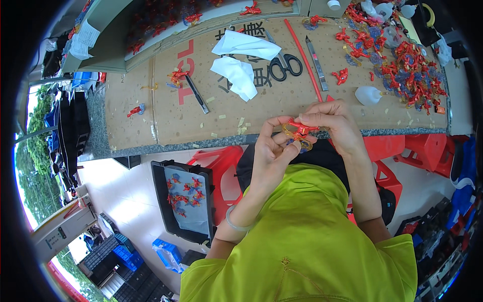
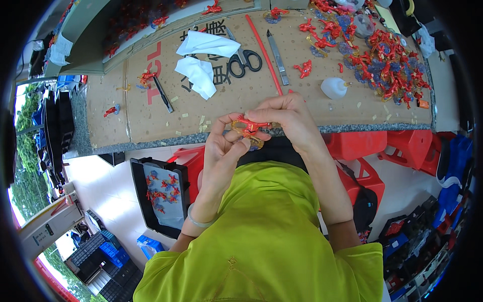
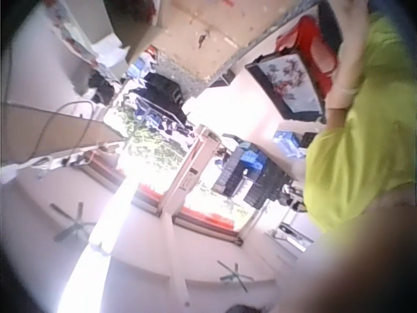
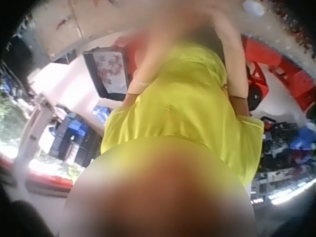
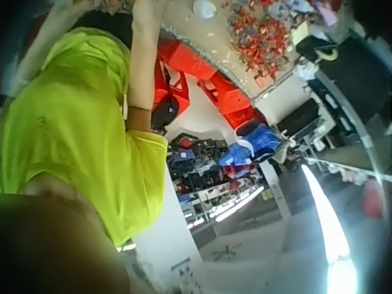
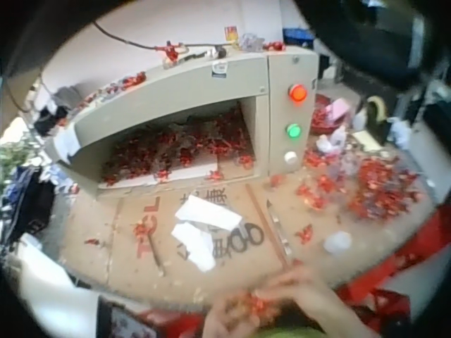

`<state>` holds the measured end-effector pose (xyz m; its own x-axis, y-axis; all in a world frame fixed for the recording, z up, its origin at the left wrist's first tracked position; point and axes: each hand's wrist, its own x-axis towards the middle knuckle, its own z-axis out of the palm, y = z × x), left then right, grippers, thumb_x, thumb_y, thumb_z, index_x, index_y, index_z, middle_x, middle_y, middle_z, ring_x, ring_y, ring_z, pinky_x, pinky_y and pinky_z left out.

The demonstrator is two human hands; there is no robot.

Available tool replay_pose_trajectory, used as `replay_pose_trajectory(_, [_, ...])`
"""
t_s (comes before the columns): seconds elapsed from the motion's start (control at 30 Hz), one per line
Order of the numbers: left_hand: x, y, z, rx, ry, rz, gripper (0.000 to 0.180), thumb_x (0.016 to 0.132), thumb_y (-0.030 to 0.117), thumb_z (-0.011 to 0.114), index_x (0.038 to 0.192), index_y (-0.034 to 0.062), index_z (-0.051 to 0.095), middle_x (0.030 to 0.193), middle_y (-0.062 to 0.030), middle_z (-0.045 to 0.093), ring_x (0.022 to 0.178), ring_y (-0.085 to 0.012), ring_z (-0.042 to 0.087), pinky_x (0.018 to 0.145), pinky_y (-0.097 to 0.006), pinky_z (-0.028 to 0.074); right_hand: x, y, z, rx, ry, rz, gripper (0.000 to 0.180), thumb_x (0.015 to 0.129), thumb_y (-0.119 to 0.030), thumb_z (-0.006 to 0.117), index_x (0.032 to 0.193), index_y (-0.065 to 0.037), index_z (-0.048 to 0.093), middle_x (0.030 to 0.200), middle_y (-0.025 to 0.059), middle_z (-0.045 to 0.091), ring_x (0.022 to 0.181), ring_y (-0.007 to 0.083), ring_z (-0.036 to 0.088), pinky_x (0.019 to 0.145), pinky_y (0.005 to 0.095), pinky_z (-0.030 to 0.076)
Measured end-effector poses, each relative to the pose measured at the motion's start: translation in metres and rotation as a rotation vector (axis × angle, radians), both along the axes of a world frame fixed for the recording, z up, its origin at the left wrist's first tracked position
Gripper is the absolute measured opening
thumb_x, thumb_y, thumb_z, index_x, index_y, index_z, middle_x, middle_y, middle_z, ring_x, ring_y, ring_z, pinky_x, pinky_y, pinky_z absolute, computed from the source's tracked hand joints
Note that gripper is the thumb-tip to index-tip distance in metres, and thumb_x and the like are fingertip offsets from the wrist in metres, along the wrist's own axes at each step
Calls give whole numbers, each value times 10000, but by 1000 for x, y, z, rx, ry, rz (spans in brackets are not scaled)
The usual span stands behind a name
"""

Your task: The person applies glue from a bottle to small red parts and assembles them by hand on a workbench.

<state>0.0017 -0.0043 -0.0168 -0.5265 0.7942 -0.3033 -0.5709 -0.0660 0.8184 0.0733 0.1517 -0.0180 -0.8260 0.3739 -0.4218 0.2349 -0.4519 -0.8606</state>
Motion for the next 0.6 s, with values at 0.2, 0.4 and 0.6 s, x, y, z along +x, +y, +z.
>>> replay_pose_trajectory(0.2, [-6,-3,2,14,-63,-43,431,840,-39,453,1254,-41,335,998,-233,646,951,-260,645,840,-326,493,-3,-1,1,36,-28,36,156,775,-100,664,775,52,700,707,73,653,656,110,604,639,234,451])
replay_pose_trajectory(0.4, [-6,-3,6,-21,-108,-60,458,843,2,467,1271,-63,318,987,-242,644,939,-265,646,825,-334,496,-4,1,-1,-31,-23,58,160,774,-105,663,761,50,700,682,70,650,628,100,593,611,225,443])
replay_pose_trajectory(0.6, [-5,-3,5,-4,-89,-43,433,851,-21,474,1260,-41,334,999,-249,647,943,-241,644,843,-301,480,-3,0,-4,-16,-4,50,154,773,-96,660,766,52,699,710,79,658,650,103,602,631,227,448])
